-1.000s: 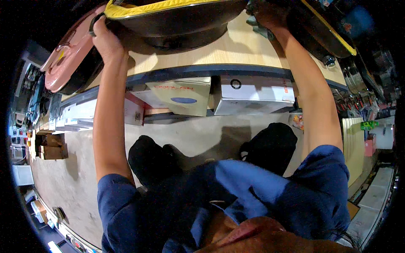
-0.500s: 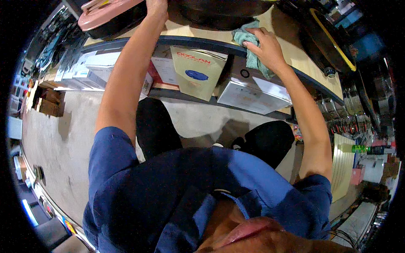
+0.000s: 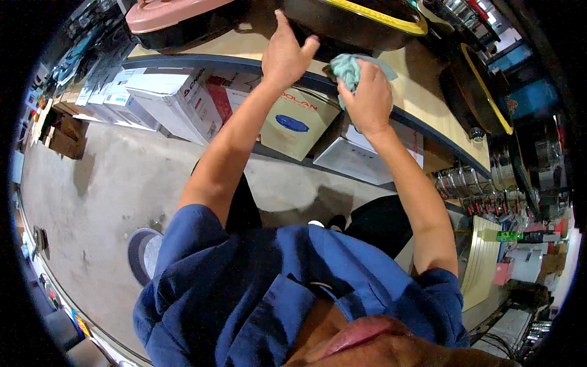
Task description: The person wipes the exterior surfaces of multiple electric skillets and their glass lids with a cloth, moving the skillets on a shelf and wiping down the sides and control knobs.
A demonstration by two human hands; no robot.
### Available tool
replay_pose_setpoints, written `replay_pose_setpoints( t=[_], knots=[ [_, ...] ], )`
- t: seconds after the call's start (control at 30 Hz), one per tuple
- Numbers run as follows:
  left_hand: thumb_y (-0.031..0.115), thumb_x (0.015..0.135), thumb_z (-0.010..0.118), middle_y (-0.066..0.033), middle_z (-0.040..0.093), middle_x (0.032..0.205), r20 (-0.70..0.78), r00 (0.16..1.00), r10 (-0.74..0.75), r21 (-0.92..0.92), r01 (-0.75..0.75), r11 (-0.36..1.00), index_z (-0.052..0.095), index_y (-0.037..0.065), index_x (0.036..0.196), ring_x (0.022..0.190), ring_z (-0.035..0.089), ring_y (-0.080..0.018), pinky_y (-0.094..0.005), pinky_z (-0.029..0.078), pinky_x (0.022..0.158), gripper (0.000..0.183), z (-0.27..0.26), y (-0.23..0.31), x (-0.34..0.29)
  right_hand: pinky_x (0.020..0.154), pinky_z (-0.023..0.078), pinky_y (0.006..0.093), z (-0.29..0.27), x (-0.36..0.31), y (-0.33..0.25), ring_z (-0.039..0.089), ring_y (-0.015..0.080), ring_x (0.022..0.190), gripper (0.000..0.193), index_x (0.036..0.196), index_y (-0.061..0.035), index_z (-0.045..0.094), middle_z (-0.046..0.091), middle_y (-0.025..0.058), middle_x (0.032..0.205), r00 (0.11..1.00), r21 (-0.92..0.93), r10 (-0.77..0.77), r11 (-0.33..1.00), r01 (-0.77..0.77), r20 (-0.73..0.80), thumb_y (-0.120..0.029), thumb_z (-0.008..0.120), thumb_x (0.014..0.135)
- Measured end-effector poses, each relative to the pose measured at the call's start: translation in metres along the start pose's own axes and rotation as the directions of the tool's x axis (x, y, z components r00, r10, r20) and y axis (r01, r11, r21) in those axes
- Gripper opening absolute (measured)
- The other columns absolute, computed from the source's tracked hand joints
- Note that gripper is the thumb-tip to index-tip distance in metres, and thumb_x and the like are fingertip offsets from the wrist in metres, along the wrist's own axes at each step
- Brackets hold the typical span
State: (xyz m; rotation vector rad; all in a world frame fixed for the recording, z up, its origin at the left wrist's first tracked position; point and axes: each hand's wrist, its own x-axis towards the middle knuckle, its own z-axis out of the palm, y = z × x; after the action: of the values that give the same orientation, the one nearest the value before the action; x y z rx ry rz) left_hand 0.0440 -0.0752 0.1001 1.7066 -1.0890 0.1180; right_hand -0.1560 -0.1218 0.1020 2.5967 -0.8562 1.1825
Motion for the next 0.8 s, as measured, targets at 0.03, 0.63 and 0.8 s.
replay_pose_setpoints(
  t=[0.03, 0.63, 0.8],
  knots=[
    [0.045, 0.088, 0.067, -0.032, 0.061, 0.129, 0.008, 1.0, 0.028, 0.031, -0.029, 0.999, 0.029, -0.012, 0.152, 0.118, 0.061, -0.0449, -0.0479, 0.05, 0.099, 0.093, -0.001, -0.001, 0.0, 0.088, 0.048, 0.0493, 0.001, -0.001, -0.004, 0.06, 0.0375, 0.103, 0.055, 0.12, -0.0037, 0.058, 0.062, 0.0165, 0.107, 0.993, 0.02, -0.11, 0.994, 0.111, -0.03, -0.028, 0.082, 0.077],
    [0.039, 0.078, 0.083, -0.031, 0.058, 0.134, -0.124, 0.942, 0.311, 0.069, -0.305, 0.95, 0.044, -0.008, 0.143, 0.119, 0.061, -0.0443, -0.0459, 0.052, 0.099, 0.09, 0.01, -0.035, 0.001, 0.098, 0.041, 0.0378, -0.033, 0.071, 0.035, 0.053, 0.0175, 0.126, 0.037, 0.119, -0.0317, 0.07, 0.059, -0.0045, 0.137, 0.674, -0.292, -0.723, 0.684, 0.668, -0.152, -0.015, 0.066, 0.086],
    [0.049, 0.083, 0.076, -0.0308, 0.054, 0.14, 0.028, 0.99, 0.138, 0.094, -0.14, 0.986, 0.035, -0.012, 0.148, 0.125, 0.058, -0.0437, -0.0461, 0.05, 0.103, 0.099, 0.001, -0.001, -0.005, 0.106, 0.043, 0.0479, -0.029, 0.02, 0.139, 0.05, 0.0405, 0.125, 0.055, 0.133, -0.0076, 0.054, 0.053, 0.0187, 0.133, 0.945, 0.125, -0.187, 0.966, 0.227, -0.268, -0.002, 0.065, 0.079]
  ],
)
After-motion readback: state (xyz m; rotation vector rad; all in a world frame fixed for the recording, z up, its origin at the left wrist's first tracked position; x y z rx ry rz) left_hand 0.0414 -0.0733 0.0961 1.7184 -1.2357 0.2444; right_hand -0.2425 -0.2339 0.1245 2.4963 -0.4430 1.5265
